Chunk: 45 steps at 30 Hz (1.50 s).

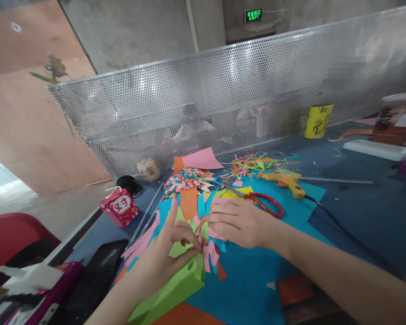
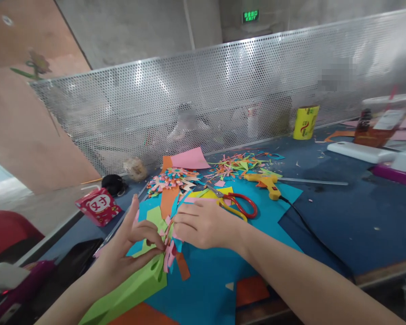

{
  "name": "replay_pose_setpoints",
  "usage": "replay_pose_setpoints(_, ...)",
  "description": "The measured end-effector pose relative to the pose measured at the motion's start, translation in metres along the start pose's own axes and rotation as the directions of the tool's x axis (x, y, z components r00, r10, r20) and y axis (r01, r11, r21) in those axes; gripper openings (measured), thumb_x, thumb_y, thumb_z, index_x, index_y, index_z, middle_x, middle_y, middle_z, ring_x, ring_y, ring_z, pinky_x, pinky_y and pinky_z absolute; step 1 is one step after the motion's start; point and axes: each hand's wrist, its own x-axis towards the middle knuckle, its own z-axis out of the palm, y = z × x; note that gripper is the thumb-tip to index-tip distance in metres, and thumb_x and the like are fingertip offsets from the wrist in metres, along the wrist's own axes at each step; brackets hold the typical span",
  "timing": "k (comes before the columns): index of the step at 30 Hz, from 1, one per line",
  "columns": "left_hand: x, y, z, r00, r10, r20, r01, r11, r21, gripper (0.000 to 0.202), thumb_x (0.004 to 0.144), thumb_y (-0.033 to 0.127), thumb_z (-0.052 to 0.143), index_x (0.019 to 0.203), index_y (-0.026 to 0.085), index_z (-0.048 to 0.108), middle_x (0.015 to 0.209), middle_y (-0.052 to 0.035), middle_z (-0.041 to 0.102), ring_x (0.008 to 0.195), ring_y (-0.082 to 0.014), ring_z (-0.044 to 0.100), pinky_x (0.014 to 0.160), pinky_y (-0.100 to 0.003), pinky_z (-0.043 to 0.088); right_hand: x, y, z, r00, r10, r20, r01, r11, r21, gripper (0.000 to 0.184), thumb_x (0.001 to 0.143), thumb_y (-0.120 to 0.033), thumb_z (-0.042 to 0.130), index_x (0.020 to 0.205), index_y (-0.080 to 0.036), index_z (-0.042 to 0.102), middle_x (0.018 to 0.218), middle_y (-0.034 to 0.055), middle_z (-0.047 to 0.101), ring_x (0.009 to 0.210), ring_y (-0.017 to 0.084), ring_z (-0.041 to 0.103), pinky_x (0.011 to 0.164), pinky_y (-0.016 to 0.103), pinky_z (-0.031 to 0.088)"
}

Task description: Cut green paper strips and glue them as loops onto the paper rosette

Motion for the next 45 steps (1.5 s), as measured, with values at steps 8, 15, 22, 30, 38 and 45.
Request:
replay_pose_setpoints(8, -0.002, -0.001, 0.003, 1.000, 0.006, -0.012, -0.006, 1.000, 0.026, 0.090, 0.076, 0.006, 0.052, 0.136, 0.022, -0.013, 0.071, 0.0026, 0.061, 0.071, -0.0135, 0.057, 0.076, -0.035, 0.047, -0.001, 0.000, 0.002, 1.000, 0.007, -0.002, -0.007, 1.000, -0.011, 0.023, 0.087, -0.016, 0.039, 0.077, -0.015, 0.060, 0.091, 0.0004, 0.068, 0.087, 0.015, 0.059, 0.077, 0.030, 0.049)
replay_pose_setpoints(15, -0.002, 0.000, 0.001, 1.000, 0.003, -0.013, -0.002, 0.999, 0.046, 0.087, 0.076, 0.007, 0.052, 0.136, 0.022, -0.009, 0.072, 0.0021, 0.061, 0.071, -0.0134, 0.058, 0.075, -0.035, 0.048, -0.001, 0.001, 0.000, 1.000, -0.031, -0.004, 0.031, 0.999, -0.037, 0.024, 0.086, -0.014, 0.039, 0.075, -0.015, 0.060, 0.090, 0.0015, 0.068, 0.087, 0.014, 0.059, 0.079, 0.030, 0.049)
replay_pose_setpoints(22, 0.001, 0.005, -0.002, 0.997, 0.055, -0.045, -0.051, 0.994, 0.093, 0.082, 0.076, 0.005, 0.051, 0.137, 0.022, 0.000, 0.070, 0.0019, 0.062, 0.068, -0.0128, 0.058, 0.067, -0.029, 0.049, -0.001, 0.004, 0.000, 0.999, -0.041, -0.002, 0.041, 0.998, -0.039, 0.026, 0.087, -0.014, 0.037, 0.074, -0.015, 0.059, 0.088, 0.0025, 0.068, 0.085, 0.012, 0.059, 0.078, 0.029, 0.049)
replay_pose_setpoints(30, 0.002, 0.007, -0.006, 0.994, 0.020, -0.104, -0.010, 0.995, 0.101, 0.077, 0.076, 0.007, 0.052, 0.136, 0.024, 0.006, 0.069, 0.0023, 0.062, 0.067, -0.0125, 0.058, 0.066, -0.028, 0.048, -0.001, 0.007, -0.001, 0.998, -0.039, -0.057, 0.035, 0.997, -0.072, 0.023, 0.086, -0.015, 0.040, 0.075, -0.015, 0.060, 0.084, 0.0024, 0.068, 0.083, 0.014, 0.059, 0.072, 0.027, 0.049)
replay_pose_setpoints(38, 0.004, 0.001, -0.011, 0.987, 0.068, -0.148, -0.043, 0.985, 0.166, 0.076, 0.073, 0.004, 0.054, 0.134, 0.022, 0.012, 0.068, 0.0027, 0.063, 0.067, -0.0120, 0.058, 0.062, -0.026, 0.046, -0.002, 0.005, -0.002, 0.997, -0.079, -0.025, 0.077, 0.995, -0.069, 0.017, 0.084, -0.015, 0.043, 0.078, -0.015, 0.059, 0.089, 0.0031, 0.068, 0.082, 0.014, 0.059, 0.071, 0.027, 0.050)
replay_pose_setpoints(45, 0.002, 0.001, -0.013, 0.986, 0.022, -0.167, 0.005, 0.988, 0.157, 0.070, 0.074, 0.006, 0.054, 0.131, 0.023, 0.018, 0.069, 0.0029, 0.063, 0.068, -0.0120, 0.058, 0.066, -0.027, 0.045, -0.002, 0.006, -0.001, 0.995, -0.095, -0.017, 0.093, 0.993, -0.077, 0.012, 0.083, -0.015, 0.047, 0.081, -0.015, 0.059, 0.087, 0.0023, 0.067, 0.083, 0.013, 0.058, 0.073, 0.027, 0.049)
